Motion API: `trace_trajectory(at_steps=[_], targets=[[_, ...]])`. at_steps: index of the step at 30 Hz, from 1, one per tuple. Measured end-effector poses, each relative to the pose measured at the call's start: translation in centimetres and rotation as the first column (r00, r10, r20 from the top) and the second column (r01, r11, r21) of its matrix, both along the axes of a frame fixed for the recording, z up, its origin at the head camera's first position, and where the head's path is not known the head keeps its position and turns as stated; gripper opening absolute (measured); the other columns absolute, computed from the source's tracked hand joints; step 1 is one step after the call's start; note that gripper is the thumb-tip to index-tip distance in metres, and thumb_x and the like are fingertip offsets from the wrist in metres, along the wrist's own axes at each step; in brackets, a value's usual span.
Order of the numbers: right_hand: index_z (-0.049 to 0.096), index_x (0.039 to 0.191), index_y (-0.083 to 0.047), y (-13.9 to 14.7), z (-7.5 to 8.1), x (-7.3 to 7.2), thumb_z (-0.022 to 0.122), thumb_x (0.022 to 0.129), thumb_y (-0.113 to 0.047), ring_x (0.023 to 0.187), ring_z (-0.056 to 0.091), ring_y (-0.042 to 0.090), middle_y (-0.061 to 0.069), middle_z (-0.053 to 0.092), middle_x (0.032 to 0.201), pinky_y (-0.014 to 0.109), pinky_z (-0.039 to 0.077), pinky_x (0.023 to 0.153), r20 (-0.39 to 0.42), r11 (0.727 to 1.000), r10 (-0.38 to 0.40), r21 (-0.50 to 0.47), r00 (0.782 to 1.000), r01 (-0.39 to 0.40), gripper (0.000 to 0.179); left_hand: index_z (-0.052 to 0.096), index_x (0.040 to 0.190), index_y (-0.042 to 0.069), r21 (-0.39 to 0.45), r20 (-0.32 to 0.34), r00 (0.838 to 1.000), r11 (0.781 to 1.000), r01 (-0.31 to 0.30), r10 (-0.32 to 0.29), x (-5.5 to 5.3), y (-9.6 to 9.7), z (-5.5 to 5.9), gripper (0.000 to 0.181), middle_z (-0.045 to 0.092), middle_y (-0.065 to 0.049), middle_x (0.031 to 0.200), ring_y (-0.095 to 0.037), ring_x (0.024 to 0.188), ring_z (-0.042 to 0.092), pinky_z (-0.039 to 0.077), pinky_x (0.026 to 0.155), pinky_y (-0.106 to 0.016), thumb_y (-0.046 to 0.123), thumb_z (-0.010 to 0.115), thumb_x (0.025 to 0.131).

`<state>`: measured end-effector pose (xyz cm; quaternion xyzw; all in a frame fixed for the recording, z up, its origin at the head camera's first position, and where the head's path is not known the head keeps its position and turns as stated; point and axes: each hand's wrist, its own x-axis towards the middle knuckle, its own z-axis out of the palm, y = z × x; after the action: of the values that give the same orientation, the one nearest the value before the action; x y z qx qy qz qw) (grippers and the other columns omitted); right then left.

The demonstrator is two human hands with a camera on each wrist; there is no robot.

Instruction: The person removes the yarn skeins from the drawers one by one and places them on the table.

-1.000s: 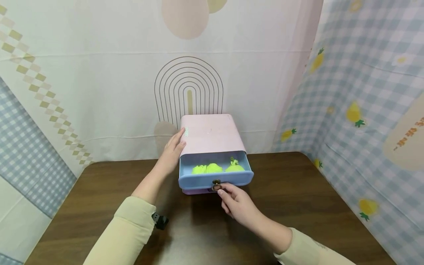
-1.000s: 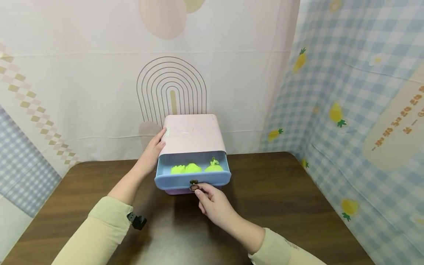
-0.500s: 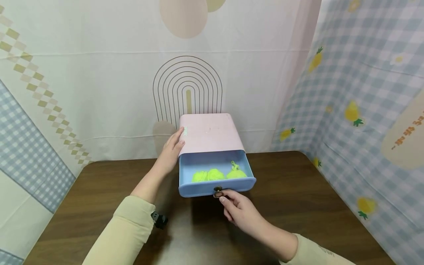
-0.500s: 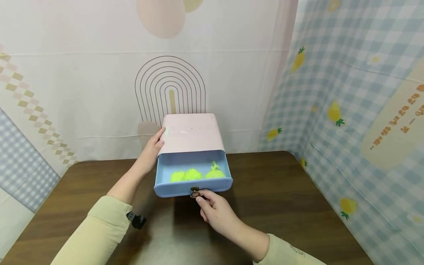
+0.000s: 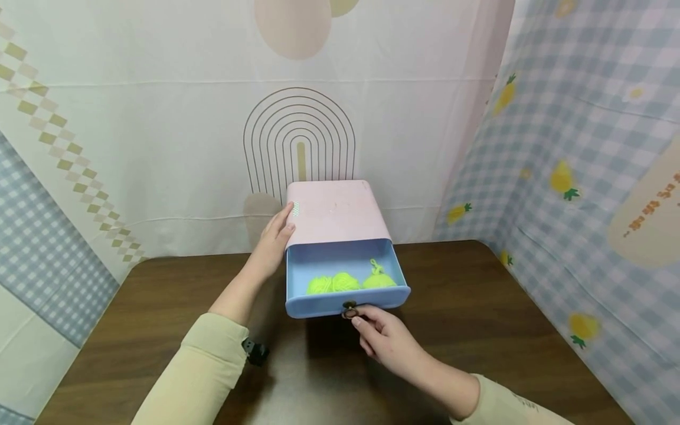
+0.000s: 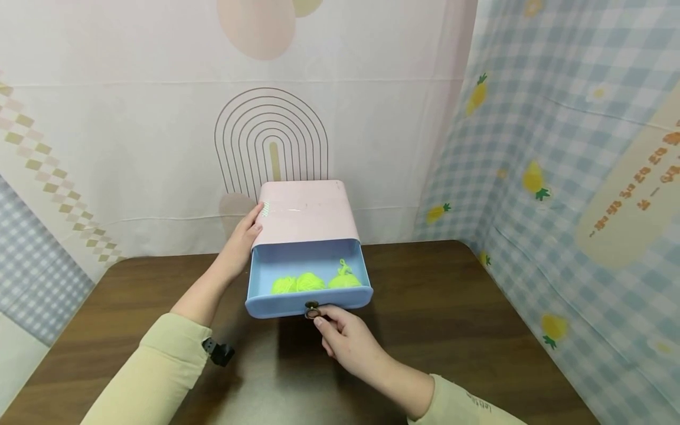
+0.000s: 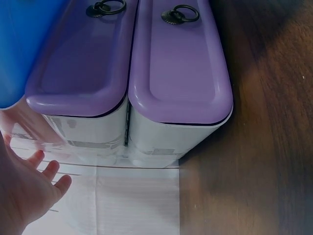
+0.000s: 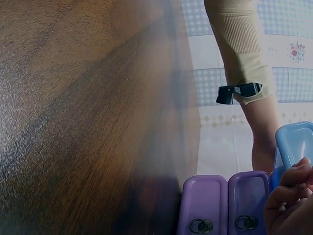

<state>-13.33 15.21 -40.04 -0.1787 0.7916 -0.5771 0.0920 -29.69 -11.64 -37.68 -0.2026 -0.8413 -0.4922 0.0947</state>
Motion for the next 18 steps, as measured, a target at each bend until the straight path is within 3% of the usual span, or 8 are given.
trace_trajectory(at_steps=[9, 18], targets=[[0.061, 0.123, -0.003, 0.5, 0.5, 0.3, 0.053, 0.103, -0.027, 0.044, 0.042, 0.009, 0.001, 0.051, 0.059, 0.026, 0.041, 0.043, 0.026, 1.000, -0.009, 0.026, 1.000, 0.009, 0.032, 0.024, 0.159, 0.025, 0.005, -0.006, 1.000, 1.000, 0.002, -0.002, -0.1, 0.0, -0.1, 0.059, 0.021, -0.010, 0.163, -0.034, 0.149, 0.015, 0.014, 0.113, -0.064, 0.045, 0.034, 0.104], [0.064, 0.115, -0.007, 2.2, 1.8, 1.0, 0.056, 0.102, -0.030, 0.045, 0.041, 0.009, 0.002, 0.048, 0.058, 0.027, 0.040, 0.042, 0.015, 0.996, -0.086, 0.039, 0.996, 0.086, 0.028, 0.023, 0.159, 0.027, 0.019, 0.012, 1.000, 1.000, 0.003, -0.004, -0.1, 0.0, -0.1, 0.059, 0.019, -0.010, 0.163, -0.035, 0.149, 0.013, 0.014, 0.113, -0.065, 0.046, 0.034, 0.104]])
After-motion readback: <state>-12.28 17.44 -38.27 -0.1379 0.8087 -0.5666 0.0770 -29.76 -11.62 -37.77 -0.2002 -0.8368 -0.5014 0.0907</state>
